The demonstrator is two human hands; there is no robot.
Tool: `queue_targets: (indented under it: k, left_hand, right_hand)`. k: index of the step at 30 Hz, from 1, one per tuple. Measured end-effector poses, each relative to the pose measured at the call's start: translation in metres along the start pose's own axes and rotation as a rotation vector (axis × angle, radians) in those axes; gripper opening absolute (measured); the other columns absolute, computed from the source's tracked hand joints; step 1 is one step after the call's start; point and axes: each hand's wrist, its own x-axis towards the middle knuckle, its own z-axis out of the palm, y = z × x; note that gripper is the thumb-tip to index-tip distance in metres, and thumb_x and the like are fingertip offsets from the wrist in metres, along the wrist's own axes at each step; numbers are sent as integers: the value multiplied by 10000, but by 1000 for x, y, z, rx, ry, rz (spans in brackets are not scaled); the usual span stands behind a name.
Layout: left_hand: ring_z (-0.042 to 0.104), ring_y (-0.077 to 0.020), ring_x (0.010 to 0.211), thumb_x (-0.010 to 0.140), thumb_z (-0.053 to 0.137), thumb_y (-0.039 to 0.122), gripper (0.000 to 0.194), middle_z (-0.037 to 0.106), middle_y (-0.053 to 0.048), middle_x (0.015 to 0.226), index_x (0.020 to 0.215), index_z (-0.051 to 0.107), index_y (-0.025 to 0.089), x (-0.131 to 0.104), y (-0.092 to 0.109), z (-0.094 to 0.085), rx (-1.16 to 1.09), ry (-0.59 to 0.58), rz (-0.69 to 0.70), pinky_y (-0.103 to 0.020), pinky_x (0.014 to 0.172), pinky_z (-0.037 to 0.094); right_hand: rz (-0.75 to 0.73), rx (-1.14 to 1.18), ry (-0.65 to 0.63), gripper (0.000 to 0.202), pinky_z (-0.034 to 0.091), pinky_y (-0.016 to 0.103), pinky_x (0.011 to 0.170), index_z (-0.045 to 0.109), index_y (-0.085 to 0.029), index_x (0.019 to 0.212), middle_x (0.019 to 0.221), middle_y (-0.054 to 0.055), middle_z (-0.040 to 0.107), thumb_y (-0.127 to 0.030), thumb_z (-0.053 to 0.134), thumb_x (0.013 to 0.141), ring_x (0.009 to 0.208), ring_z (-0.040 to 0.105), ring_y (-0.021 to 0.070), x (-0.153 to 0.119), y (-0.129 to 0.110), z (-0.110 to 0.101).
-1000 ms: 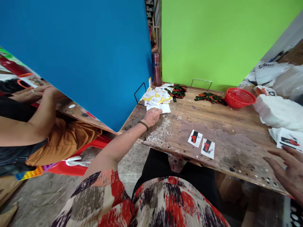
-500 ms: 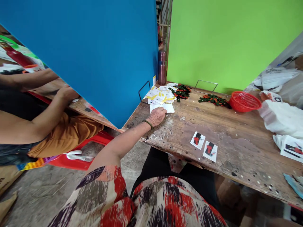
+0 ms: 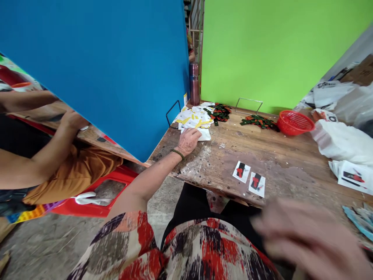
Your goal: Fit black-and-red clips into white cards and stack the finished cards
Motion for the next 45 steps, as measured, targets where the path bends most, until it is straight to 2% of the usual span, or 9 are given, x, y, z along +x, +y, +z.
queue_targets:
  k: [2,6,10,14,17,24,31,39,45]
  left_hand:
    - [588,-213,962,948,453,196,257,701,-79,987,906,706,214,-2,9,-10,-26,48,45,-384,950,434]
    - [620,-195,998,947,458,194,270,729,-52,1034,946,724,243,-11,40,-30,-110,110,123,-417,1057,402]
    - [654,-158,978,951,467,192,264,746,-24,1004,968,723,254,-22,64,-46,-240,98,157,-423,1118,374]
    - [664,-139,935,968,458,219,257,749,-13,951,937,712,237,-26,67,-55,-354,50,160,-402,1116,384]
    - [652,-153,912,972,478,280,236,735,-17,893,917,701,225,-26,64,-58,-408,43,139,-387,1058,432]
    - [611,-234,1015,873,644,335,183,682,-98,1014,998,683,207,-43,94,-55,-392,343,-237,-432,979,462]
    - [658,-141,770,733,786,408,307,697,-32,853,883,649,179,-49,134,-29,-1192,180,-495,-256,697,529]
    - [641,-129,627,732,769,425,272,704,-6,704,808,737,165,-56,120,-7,-1315,95,-625,-267,650,550]
    - [672,-150,650,706,770,425,280,726,-9,733,812,743,168,-60,113,-3,-1423,58,-687,-321,703,598]
  right_hand:
    - [106,-23,60,235,539,303,676,648,-308,1151,883,30,670,-279,599,923,760,634,176,27,28,18]
    - [227,-138,421,310,547,358,761,593,-201,1192,1048,94,604,-197,573,883,745,613,165,71,89,63]
    - [197,-178,557,259,545,355,811,611,-204,1144,1200,125,539,-178,541,896,799,625,157,88,113,86]
    - [120,-208,534,158,505,330,858,662,-219,957,1034,89,621,-201,506,940,963,616,194,91,111,89]
    - [169,-89,505,127,482,299,773,659,-203,891,883,56,642,-223,537,920,846,611,180,93,112,92]
    - [458,226,536,216,417,273,633,618,-195,761,711,22,627,-403,631,819,683,555,167,96,118,103]
    - [455,-40,522,128,396,286,635,607,-205,685,694,26,639,-288,585,779,650,540,166,95,110,112]
    - [620,345,348,296,377,257,505,648,-186,667,544,2,600,-468,662,757,492,495,131,92,120,113]
    - [642,479,343,308,388,250,482,645,-182,729,546,-6,596,-489,662,748,477,501,128,93,123,120]
